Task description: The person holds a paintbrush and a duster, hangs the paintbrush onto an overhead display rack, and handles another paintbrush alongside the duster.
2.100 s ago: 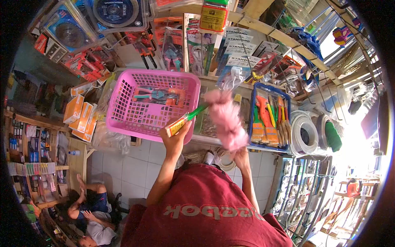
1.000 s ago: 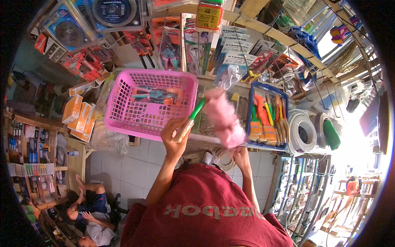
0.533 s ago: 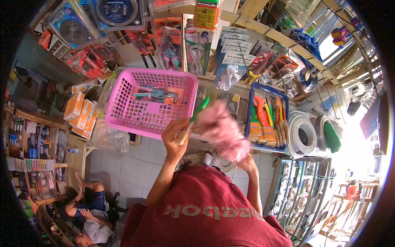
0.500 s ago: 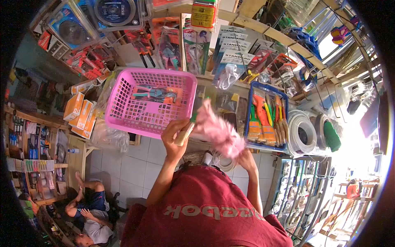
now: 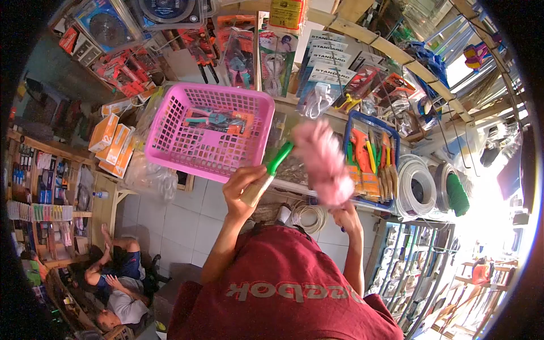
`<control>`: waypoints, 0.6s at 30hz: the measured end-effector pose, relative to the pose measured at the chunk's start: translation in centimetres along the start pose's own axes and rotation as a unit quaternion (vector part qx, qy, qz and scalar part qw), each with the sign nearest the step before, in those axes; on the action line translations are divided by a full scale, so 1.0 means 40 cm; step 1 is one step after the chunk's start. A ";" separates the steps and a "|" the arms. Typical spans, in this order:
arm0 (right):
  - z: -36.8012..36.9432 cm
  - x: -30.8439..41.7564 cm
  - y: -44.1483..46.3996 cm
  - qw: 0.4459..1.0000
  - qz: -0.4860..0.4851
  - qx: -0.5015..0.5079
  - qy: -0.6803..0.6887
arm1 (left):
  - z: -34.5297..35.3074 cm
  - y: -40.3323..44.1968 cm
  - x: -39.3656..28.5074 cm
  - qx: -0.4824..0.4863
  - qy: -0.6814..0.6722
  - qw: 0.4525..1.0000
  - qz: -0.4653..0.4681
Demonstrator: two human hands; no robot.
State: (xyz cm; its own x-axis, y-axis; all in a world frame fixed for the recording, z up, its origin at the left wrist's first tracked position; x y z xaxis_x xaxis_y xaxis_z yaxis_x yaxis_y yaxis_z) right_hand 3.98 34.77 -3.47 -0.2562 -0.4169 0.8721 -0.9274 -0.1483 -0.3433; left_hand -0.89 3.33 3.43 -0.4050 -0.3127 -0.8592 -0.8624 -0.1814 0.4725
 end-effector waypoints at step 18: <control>-0.011 0.076 0.020 0.999 -0.015 -0.049 -0.019 | -0.094 0.096 -0.033 0.191 0.195 0.931 0.243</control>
State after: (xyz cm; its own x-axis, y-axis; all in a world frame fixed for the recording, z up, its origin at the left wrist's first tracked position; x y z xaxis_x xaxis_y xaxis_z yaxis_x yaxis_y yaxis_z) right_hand 2.33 33.77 -0.93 -0.2185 -0.4468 0.8675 -0.9574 -0.0739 -0.2793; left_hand -2.51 -0.46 7.12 -0.6991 -0.5995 -0.3897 -0.6808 0.3917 0.6189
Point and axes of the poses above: each hand's wrist, its own y-axis towards the middle knuckle, its own z-axis out of the palm, x = y × z, the point moved 1 cm from there along y, towards the middle knuckle, and after that the axes turned 12 degrees about -z, right-handed, at the moved point
